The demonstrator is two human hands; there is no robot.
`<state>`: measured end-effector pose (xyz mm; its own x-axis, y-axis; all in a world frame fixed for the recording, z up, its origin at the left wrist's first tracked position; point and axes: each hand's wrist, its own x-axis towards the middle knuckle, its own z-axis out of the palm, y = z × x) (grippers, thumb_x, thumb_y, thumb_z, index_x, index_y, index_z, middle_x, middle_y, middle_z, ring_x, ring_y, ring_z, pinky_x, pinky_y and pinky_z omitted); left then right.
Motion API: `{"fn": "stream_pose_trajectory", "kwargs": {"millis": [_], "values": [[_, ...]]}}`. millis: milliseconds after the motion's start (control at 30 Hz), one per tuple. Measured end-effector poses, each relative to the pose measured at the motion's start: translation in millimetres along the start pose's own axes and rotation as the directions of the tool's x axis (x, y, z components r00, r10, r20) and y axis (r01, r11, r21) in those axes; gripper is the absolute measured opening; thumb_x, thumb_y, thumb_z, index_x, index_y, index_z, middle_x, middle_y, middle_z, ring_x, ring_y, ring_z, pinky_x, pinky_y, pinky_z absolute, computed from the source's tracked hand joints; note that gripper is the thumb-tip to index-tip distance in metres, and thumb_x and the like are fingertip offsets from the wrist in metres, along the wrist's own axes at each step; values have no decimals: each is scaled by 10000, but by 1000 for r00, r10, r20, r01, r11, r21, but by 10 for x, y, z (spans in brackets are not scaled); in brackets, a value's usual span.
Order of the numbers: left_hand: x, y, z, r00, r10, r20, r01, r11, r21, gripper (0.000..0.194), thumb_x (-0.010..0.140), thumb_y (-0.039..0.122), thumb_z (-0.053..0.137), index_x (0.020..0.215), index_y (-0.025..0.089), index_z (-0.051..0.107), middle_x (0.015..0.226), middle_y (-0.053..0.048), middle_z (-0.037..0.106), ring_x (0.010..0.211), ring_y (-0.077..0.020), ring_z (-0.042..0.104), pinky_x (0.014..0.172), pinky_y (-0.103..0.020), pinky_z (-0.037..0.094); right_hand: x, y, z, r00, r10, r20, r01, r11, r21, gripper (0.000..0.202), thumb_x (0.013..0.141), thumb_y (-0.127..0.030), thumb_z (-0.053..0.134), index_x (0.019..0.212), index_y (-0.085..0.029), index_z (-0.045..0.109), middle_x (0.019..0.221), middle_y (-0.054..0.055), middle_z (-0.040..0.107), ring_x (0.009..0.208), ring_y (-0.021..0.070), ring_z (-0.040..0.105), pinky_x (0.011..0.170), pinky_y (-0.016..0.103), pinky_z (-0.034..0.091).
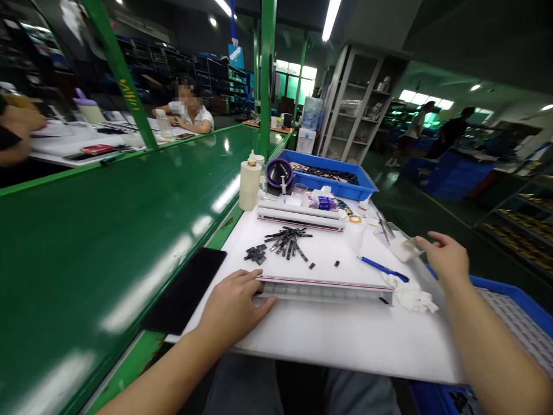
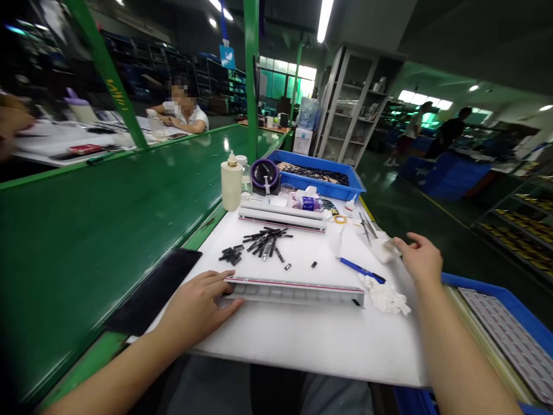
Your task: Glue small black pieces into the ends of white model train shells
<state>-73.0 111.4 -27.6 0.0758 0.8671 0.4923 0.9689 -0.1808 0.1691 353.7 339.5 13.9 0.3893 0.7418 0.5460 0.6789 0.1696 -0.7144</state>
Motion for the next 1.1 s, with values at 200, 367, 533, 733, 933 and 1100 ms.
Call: {"fn": "stream_pose_trajectory", "kwargs": {"millis": [200,367,533,733,933,1100], "values": [[1,26,-23,999,-35,0,35,998,-54,225,729,381,736,642,184,673,1056,-86,740,870,-251,678,771,-395,587,-966,-468,-188,796,-513,321,520,851,73,342,844,-427,628,1100,-205,675,883,60,636,805,205,595,780,361,471],[10,17,-28,999,-31,16,32,998,-61,226,755,388,717,663,184,682,1059,-83,740,870,-251,680,777,-399,585,-1501,-549,-136,380,-757,532,802,556,218,496,795,-393,709,1240,-206,596,1144,111,626,1094,292,567,943,445,470],[27,14,-31,999,-15,48,17,998,-53,253,801,412,677,687,186,689,1054,-93,740,908,-255,683,803,-396,577,-1511,-445,-72,387,-761,521,830,533,162,424,846,-309,659,1251,-208,582,1126,100,642,1025,258,610,905,429,495],[25,23,-57,997,-29,70,31,999,-25,255,813,416,669,699,188,680,1070,-81,736,915,-251,677,794,-394,564,-1540,-446,-65,394,-773,498,835,527,157,418,853,-284,648,1258,-199,584,1104,101,655,1009,255,617,887,420,497],[43,34,-154,991,-4,133,0,999,33,261,816,438,645,876,190,699,1112,-75,721,923,-274,668,812,-431,540,-1543,-416,-61,406,-775,483,833,532,154,474,841,-304,659,1294,-197,566,1069,95,682,981,254,631,878,437,499],[35,73,-218,975,-57,215,51,998,34,182,801,349,622,918,212,650,1118,-77,704,955,-286,655,808,-431,520,-1557,-434,-78,411,-792,453,831,529,172,476,831,-292,670,1283,-191,562,1038,94,697,946,249,641,874,449,499]]}}
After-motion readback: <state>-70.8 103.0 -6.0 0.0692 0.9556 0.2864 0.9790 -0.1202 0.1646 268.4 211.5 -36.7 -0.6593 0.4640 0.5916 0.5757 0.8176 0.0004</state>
